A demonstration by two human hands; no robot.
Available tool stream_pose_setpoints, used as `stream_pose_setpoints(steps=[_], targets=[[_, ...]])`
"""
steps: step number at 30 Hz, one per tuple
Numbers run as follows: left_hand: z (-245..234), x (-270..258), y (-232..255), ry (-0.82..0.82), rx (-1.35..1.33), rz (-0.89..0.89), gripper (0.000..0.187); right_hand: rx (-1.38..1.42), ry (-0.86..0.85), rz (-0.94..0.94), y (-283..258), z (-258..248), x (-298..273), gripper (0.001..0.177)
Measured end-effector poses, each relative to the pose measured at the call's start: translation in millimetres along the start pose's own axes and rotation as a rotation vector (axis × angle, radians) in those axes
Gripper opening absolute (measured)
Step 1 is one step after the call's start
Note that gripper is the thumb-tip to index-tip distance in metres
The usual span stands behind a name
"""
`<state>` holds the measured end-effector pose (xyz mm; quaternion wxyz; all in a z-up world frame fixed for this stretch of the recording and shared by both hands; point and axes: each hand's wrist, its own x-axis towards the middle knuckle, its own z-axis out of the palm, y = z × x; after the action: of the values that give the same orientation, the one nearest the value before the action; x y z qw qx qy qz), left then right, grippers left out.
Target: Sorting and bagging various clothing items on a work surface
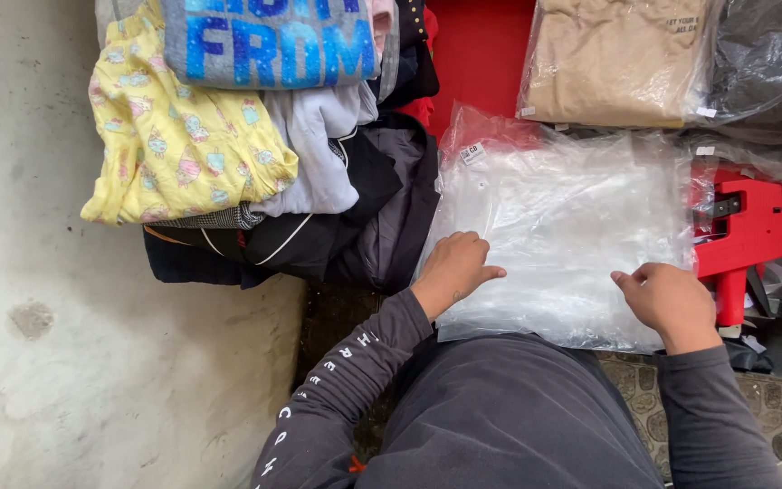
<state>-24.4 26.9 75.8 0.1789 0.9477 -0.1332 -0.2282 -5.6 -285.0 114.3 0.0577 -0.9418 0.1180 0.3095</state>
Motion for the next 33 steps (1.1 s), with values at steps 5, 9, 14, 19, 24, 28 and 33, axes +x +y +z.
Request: stream_pose_setpoints(steps=[5,9,14,19,24,28,33], targets=[[27,3,-12,0.201,-0.014,-0.035,0.038,0.230,0.573,-0.298,-11,34,30,0.057],[36,-3,-16,0.376,0.157,-0.013,0.054,0.608,0.077,0.001,-41,17,22,0.081],[46,-1,-18,0.313,0.149,0.068,0.084,0.430,0.165,-0.111,-8,41,81,0.044],[58,21,-4,0.374,0.269,0.109,0.115,0.336,0.877,-0.369,43,44,147,0.035],[29,22,5,0.641,0.139,0.142,0.080,0.572,0.498,-0.282,25,-22,84,0.023],[16,17,-4,0.631,-0.075,-0.112,0.066,0.437,-0.010,-0.162,-19,-42,37,0.090],[30,8,-1,0.625,0.134,-0.082,0.059,0.501,0.146,-0.164,-32,8,47,0.104]])
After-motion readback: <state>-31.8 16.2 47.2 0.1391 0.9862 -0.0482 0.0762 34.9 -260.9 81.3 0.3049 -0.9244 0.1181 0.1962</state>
